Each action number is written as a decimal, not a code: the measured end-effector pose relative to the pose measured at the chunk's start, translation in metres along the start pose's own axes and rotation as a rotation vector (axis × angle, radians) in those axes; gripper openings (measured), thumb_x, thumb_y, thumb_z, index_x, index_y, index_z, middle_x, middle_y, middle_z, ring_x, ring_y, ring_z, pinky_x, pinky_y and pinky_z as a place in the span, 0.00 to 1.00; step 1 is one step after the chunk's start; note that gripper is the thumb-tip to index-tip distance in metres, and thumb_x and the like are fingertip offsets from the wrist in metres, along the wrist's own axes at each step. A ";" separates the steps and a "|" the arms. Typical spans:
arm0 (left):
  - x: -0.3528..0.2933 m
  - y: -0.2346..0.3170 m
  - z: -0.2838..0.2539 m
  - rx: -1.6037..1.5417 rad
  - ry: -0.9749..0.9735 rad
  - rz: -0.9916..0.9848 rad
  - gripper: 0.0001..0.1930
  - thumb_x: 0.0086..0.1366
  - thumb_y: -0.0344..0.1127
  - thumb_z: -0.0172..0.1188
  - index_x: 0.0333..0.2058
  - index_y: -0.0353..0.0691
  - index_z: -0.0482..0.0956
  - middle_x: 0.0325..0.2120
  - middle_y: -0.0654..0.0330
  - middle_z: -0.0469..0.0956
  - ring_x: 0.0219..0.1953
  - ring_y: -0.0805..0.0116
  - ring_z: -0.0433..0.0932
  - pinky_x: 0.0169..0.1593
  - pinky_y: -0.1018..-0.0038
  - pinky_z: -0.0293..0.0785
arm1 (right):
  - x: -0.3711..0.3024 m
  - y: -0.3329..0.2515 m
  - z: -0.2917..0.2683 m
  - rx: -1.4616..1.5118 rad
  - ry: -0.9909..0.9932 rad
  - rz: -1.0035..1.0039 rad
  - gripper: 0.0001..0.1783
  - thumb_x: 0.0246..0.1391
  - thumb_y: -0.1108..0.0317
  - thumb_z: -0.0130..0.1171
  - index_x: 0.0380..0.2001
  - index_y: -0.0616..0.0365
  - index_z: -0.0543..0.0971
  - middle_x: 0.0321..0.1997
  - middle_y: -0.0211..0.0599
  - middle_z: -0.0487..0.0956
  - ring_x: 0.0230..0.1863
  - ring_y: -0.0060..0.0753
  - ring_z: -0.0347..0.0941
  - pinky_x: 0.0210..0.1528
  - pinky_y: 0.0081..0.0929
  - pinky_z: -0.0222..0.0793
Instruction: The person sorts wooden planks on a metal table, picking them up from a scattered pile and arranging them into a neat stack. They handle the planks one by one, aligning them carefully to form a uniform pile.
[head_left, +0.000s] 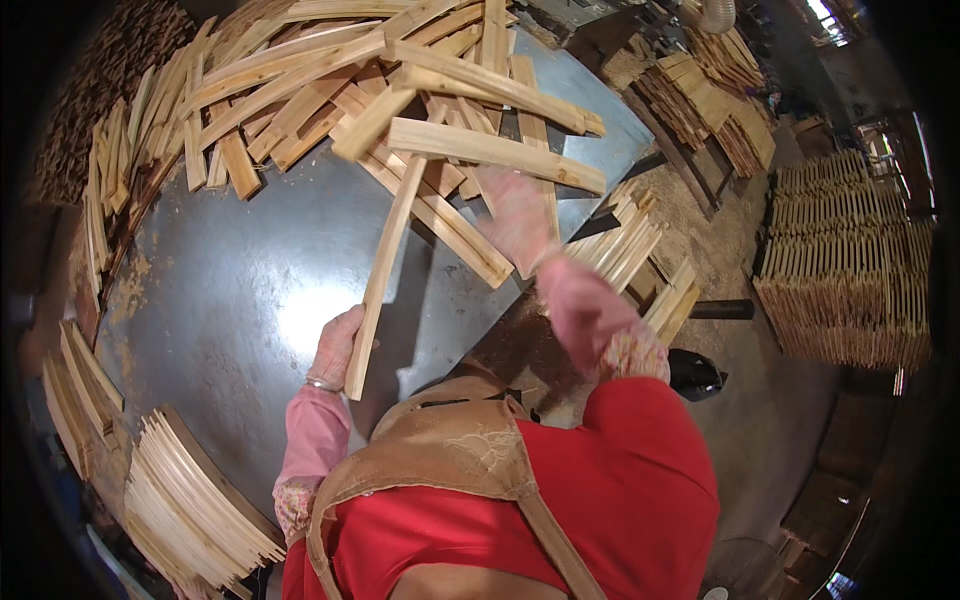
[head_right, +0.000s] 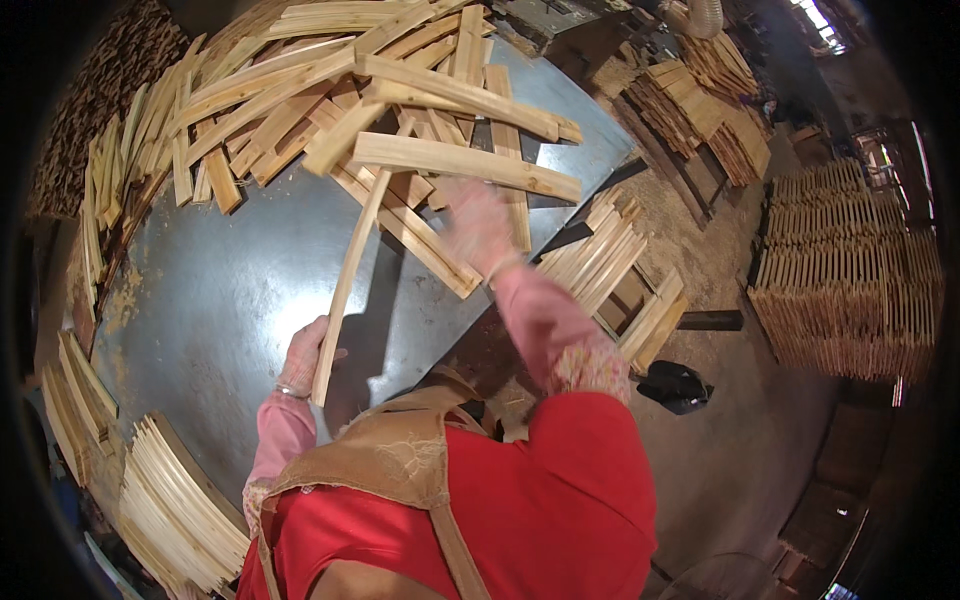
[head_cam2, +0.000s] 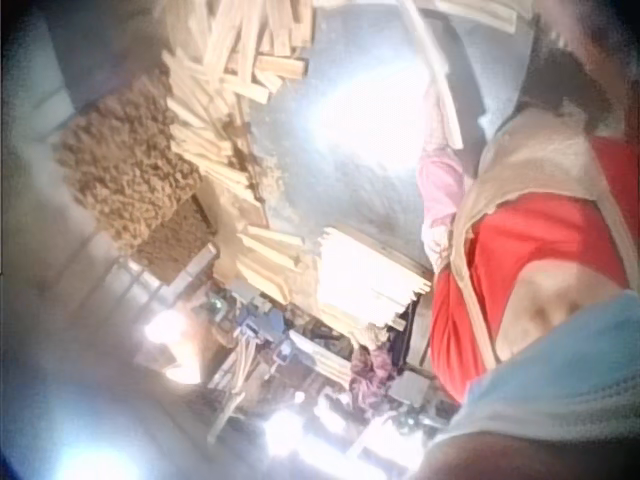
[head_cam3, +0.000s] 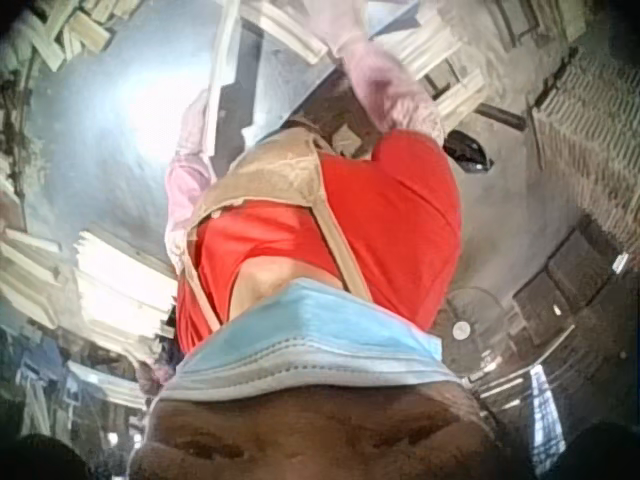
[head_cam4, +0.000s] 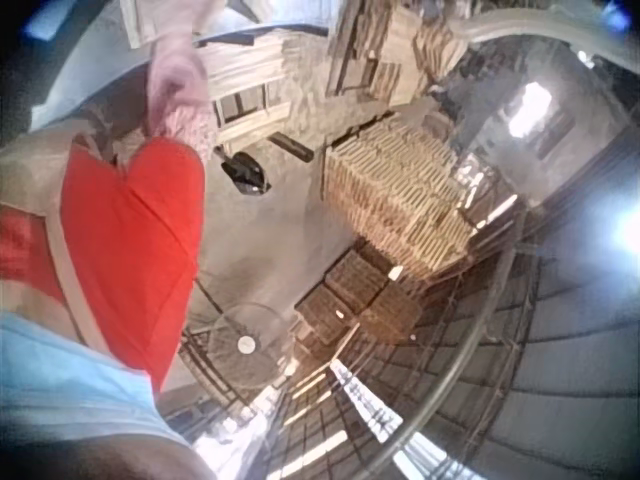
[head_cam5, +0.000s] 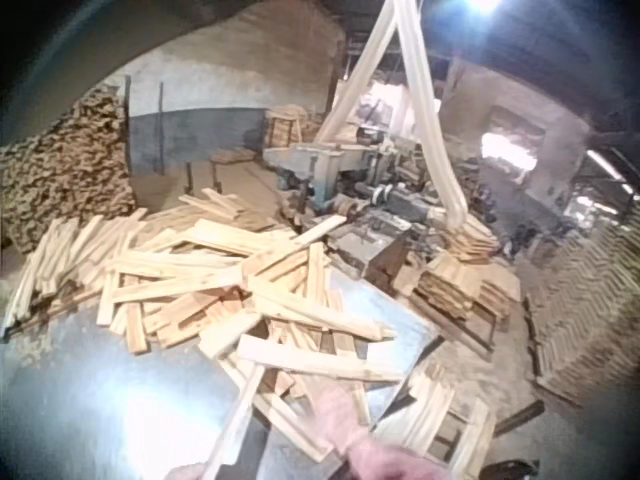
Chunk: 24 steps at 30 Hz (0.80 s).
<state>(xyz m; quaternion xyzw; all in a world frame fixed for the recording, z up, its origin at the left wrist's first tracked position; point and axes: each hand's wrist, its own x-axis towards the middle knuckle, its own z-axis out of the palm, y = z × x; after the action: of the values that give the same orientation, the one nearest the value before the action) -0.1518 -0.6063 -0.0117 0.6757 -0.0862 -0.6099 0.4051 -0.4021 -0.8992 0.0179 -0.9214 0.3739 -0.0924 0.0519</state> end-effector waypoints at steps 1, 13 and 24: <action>-0.005 0.003 -0.005 0.009 -0.021 -0.011 0.25 0.74 0.54 0.60 0.47 0.33 0.84 0.30 0.56 0.83 0.26 0.64 0.81 0.32 0.67 0.82 | 0.018 0.051 0.035 -0.159 0.205 0.012 0.46 0.54 0.53 0.69 0.74 0.54 0.67 0.71 0.51 0.73 0.71 0.56 0.69 0.75 0.46 0.63; -0.073 -0.090 -0.062 0.464 0.445 0.315 0.19 0.72 0.45 0.63 0.42 0.30 0.82 0.31 0.53 0.83 0.34 0.63 0.80 0.40 0.64 0.77 | 0.199 0.069 -0.028 -0.053 -0.207 0.140 0.50 0.50 0.49 0.72 0.76 0.44 0.66 0.65 0.51 0.76 0.69 0.54 0.71 0.70 0.45 0.70; -0.054 -0.110 -0.060 -0.086 0.675 0.209 0.15 0.73 0.40 0.64 0.39 0.30 0.83 0.27 0.67 0.80 0.29 0.79 0.73 0.33 0.75 0.73 | 0.232 0.151 0.053 -0.151 -0.150 0.151 0.53 0.49 0.61 0.73 0.76 0.53 0.60 0.69 0.53 0.74 0.70 0.56 0.71 0.71 0.48 0.70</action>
<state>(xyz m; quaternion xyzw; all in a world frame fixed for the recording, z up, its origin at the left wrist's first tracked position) -0.1531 -0.4748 -0.0466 0.8088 0.0097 -0.3106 0.4992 -0.3303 -1.1676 -0.0278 -0.8961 0.4434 0.0093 0.0168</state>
